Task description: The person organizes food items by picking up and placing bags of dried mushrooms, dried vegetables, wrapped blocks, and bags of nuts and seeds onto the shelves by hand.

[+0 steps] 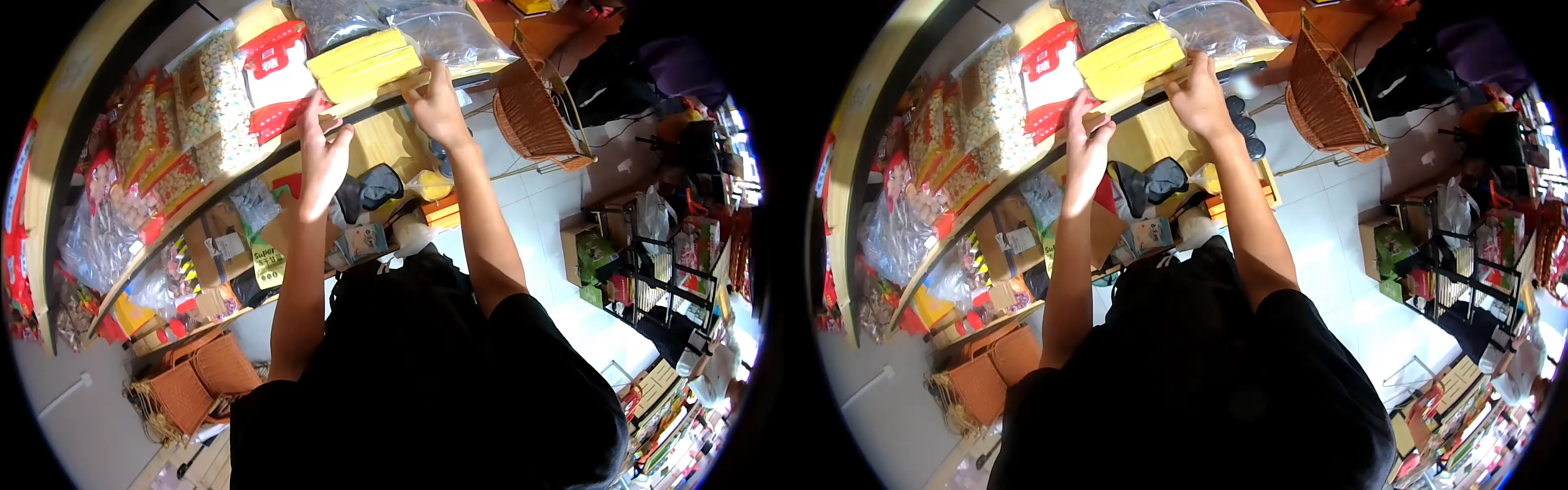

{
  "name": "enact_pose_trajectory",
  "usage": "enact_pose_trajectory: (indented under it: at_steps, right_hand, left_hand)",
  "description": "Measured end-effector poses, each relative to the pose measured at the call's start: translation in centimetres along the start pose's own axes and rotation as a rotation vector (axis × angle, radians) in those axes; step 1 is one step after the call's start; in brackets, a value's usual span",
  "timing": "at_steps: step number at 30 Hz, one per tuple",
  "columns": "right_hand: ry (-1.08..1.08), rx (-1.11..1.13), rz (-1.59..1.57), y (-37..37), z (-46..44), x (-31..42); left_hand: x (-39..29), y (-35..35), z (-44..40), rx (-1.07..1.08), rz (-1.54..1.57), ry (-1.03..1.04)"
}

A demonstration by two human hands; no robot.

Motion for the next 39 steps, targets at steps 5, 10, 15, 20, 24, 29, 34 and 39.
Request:
enact_pose_trajectory:
  at_steps: [5,10,15,20,24,29,34,39]
  right_hand:
    - [0.020,0.022,-0.132,0.2,0.5,0.7]
    - [-0.038,-0.013,-0.149,-0.1,0.8,1.0]
    - [-0.158,-0.072,-0.107,-0.4,1.0,1.6]
    - [-0.306,-0.194,-0.087,-1.2,1.0,3.9]
    - [-0.402,-0.256,-0.021,-1.9,1.7,6.7]
    - [-0.445,-0.278,-0.024,-1.9,2.1,6.6]
    - [-0.587,-0.323,-0.049,-1.9,2.6,5.8]
    - [-0.609,-0.255,-0.001,-1.8,5.5,6.6]
  left_hand:
    - [-0.9,1.1,-0.3,-0.080,-0.232,-0.011]
    - [-1.6,1.9,-0.2,-0.094,0.218,-0.211]
    - [-2.3,0.7,-0.3,-0.136,0.657,-0.388]
    - [-2.6,0.1,-0.1,-0.131,0.861,-0.422]
    - [-2.2,-0.5,-0.2,-0.106,0.907,-0.444]
    - [-1.6,-0.8,-0.1,-0.066,0.949,-0.422]
    - [-1.6,-0.9,0.3,-0.066,0.973,-0.421]
    - [-1.9,-1.0,0.6,0.017,1.038,-0.400]
Point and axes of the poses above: each hand's wrist, its own z-axis away from the middle knuckle, its own y-axis out of the palm, x = y × z, the point moved 3 cm from there along -z, towards the middle knuckle, and after that the axes turned 2 degrees about -x, right-handed, at the moved point
